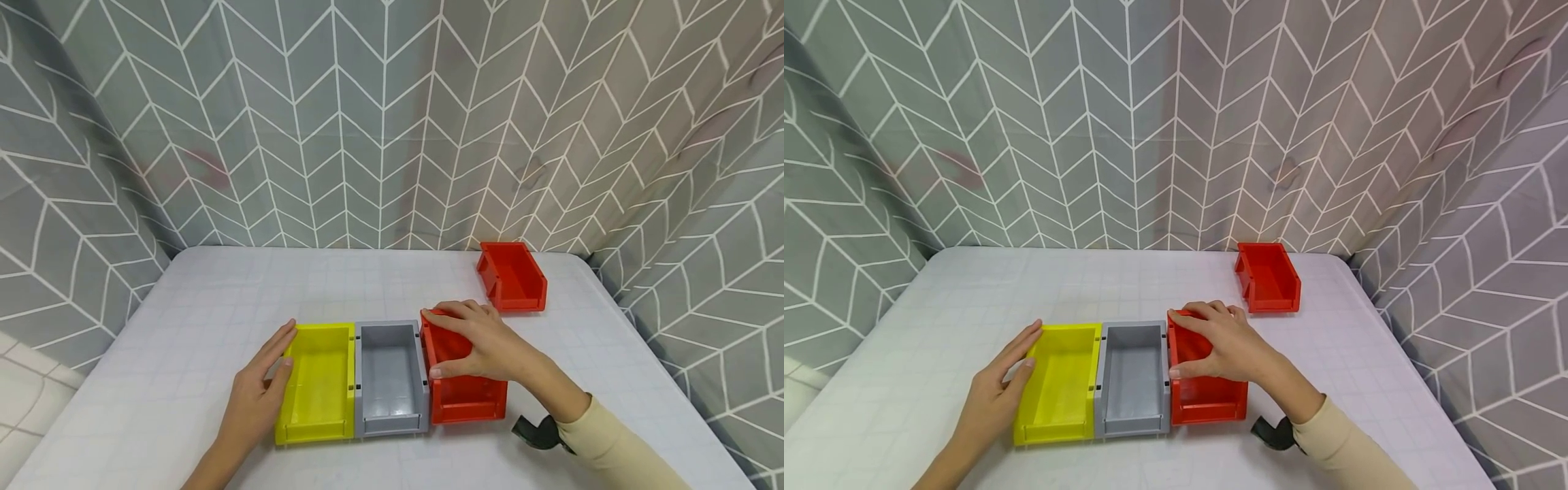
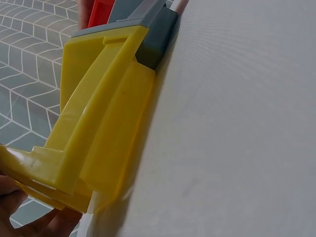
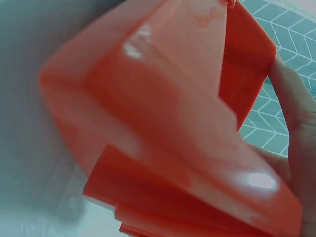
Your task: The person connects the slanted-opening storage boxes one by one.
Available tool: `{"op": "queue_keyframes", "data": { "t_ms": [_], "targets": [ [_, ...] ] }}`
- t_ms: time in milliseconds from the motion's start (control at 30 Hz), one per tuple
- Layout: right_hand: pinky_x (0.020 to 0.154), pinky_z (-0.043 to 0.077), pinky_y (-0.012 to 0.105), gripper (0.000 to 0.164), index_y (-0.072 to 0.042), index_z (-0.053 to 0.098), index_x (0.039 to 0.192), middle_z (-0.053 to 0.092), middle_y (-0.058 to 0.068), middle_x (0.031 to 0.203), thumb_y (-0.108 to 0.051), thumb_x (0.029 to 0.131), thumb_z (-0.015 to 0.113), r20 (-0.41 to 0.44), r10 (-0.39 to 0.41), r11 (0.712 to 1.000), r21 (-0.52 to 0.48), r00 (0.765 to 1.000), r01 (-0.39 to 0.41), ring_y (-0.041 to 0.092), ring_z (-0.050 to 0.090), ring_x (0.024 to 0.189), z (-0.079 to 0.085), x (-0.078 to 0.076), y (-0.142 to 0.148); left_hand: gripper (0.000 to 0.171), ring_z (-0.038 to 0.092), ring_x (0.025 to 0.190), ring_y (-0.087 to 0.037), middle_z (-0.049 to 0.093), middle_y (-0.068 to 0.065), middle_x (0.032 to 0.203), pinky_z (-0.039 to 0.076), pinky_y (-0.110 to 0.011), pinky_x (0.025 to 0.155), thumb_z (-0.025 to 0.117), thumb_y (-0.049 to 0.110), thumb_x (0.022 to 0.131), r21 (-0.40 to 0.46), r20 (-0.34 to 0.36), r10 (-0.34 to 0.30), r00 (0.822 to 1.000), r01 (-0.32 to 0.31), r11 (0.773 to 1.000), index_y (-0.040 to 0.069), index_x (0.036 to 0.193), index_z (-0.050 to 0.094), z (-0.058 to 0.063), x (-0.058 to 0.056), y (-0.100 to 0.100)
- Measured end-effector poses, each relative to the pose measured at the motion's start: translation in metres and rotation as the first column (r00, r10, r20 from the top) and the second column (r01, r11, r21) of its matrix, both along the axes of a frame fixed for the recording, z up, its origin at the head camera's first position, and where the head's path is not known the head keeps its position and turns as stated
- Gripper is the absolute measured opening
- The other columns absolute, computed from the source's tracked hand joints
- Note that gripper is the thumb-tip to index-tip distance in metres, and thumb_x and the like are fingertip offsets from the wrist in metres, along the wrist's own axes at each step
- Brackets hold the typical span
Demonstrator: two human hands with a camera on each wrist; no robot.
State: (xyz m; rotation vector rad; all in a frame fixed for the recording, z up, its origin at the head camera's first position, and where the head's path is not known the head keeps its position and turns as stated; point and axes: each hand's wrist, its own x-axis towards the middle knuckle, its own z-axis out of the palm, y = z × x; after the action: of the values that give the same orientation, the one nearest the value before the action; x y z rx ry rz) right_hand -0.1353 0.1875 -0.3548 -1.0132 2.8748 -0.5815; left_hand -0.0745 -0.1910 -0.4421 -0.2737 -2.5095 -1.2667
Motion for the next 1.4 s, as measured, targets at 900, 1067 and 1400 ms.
{"op": "queue_keyframes", "data": {
  "t_ms": [900,1067,1400],
  "targets": [
    [0.107,0.039,0.066,0.094,-0.024,0.052,0.156,0.049,0.012,0.150,-0.075,0.080,0.074,0.051,-0.014,1.000,0.007,0.999,0.013,0.032,0.043,0.136,-0.013,-0.001,0.001,0.046,0.040,0.146,-0.025,0.039,0.011,0.163,0.039,-0.009,0.096,0.050,0.012,0.111,-0.031,-0.015,0.007,1.000,-0.007,0.999,0.014,0.157,0.049,-0.001,0.000,0.002],
    [0.106,0.040,0.065,0.093,-0.023,0.051,0.156,0.049,0.013,0.149,-0.073,0.081,0.074,0.032,0.002,1.000,-0.024,0.999,-0.001,0.031,0.044,0.135,-0.026,0.000,0.002,0.045,0.041,0.146,-0.025,0.040,0.008,0.162,0.034,-0.007,0.099,0.051,0.009,0.110,-0.036,-0.031,-0.003,1.000,0.002,0.999,0.010,0.155,0.050,0.000,-0.002,0.002],
    [0.107,0.038,0.065,0.090,-0.029,0.051,0.156,0.049,0.008,0.150,-0.068,0.081,0.079,0.024,-0.025,0.989,-0.142,0.999,0.028,0.029,0.041,0.138,-0.041,0.002,0.004,0.045,0.040,0.146,-0.021,0.040,0.012,0.161,0.047,-0.010,0.089,0.050,0.009,0.110,-0.006,-0.012,0.003,1.000,-0.003,1.000,0.014,0.155,0.051,0.002,-0.001,0.002]
  ]
}}
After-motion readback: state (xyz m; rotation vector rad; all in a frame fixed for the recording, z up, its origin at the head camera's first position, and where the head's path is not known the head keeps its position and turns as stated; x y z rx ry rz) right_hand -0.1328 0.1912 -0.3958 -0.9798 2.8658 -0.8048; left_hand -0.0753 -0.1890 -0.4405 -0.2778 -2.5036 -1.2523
